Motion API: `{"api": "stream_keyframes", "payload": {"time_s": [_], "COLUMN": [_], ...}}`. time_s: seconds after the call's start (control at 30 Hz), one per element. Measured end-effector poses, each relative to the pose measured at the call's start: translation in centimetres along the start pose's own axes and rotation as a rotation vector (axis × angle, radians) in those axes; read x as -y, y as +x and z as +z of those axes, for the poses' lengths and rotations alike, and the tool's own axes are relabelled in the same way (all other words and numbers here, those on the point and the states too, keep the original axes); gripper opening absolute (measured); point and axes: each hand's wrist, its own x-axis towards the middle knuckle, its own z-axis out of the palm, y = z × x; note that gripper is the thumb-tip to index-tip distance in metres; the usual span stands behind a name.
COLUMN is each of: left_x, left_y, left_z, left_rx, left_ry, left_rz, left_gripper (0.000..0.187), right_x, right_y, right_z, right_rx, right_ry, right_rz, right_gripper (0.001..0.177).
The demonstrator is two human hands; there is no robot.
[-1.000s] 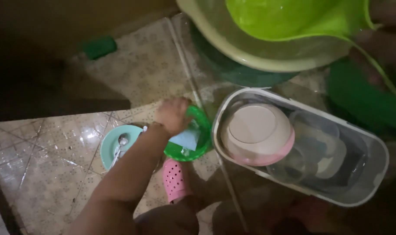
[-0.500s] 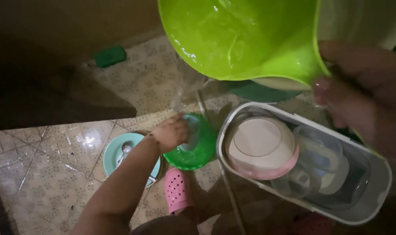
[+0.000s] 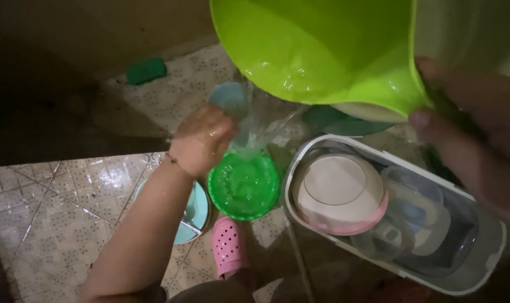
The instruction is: Washing and rinsing plastic plates, bowls, cups, and utensils in basins on the floor.
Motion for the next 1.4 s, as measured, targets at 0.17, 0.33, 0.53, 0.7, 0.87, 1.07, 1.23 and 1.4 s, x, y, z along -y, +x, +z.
{"api": "stream_keyframes", "payload": {"time_s": [0.17, 0.33, 0.53, 0.7, 0.87, 1.07, 1.23, 1.4], "left_x": [-2.4, -2.2, 0.1, 0.2, 0.7, -1.4, -8.4, -15.5], "left_y": [1.2, 0.9, -2.2, -2.4, -2.6, -1.9, -0.2, 2.0], "left_z": [-2.7, -2.3, 5.0, 9.7, 11.9, 10.1, 11.0, 13.8], "left_rx": [-0.169, -0.251, -0.261, -0.294, -0.29, -0.108, 0.109, 0.022], "left_ry": [0.232, 0.135, -0.677, -1.915, -2.088, -2.106, -1.397, -0.773], "left_rz": [0.311, 0.323, -0.461, -0.978, -1.211, -0.982, -0.463, 0.078], "left_gripper": [0.025, 0.027, 0.022, 0.03, 0.049, 0.043, 0.028, 0.029], "right_x": [0.6, 2.8, 1.9, 5.3, 4.2, -0.3, -4.2, -6.5], "right_y": [0.2, 0.4, -0.4, -2.2, -3.7, 0.4, 3.7, 4.9], "right_z": [1.1, 0.2, 1.5, 2.2, 2.1, -0.7, -1.8, -2.8], "right_rx": [-0.031, -0.001, -0.119, -0.019, 0.089, -0.319, -0.328, 0.07], "right_ry": [-0.154, -0.367, -0.419, -0.777, -0.943, -1.04, -1.316, -1.253], "right_rz": [-0.035, 0.014, -0.18, -0.075, -0.251, -0.29, -0.076, 0.312], "right_gripper": [0.046, 0.052, 0.047, 0.056, 0.067, 0.051, 0.037, 0.052]}}
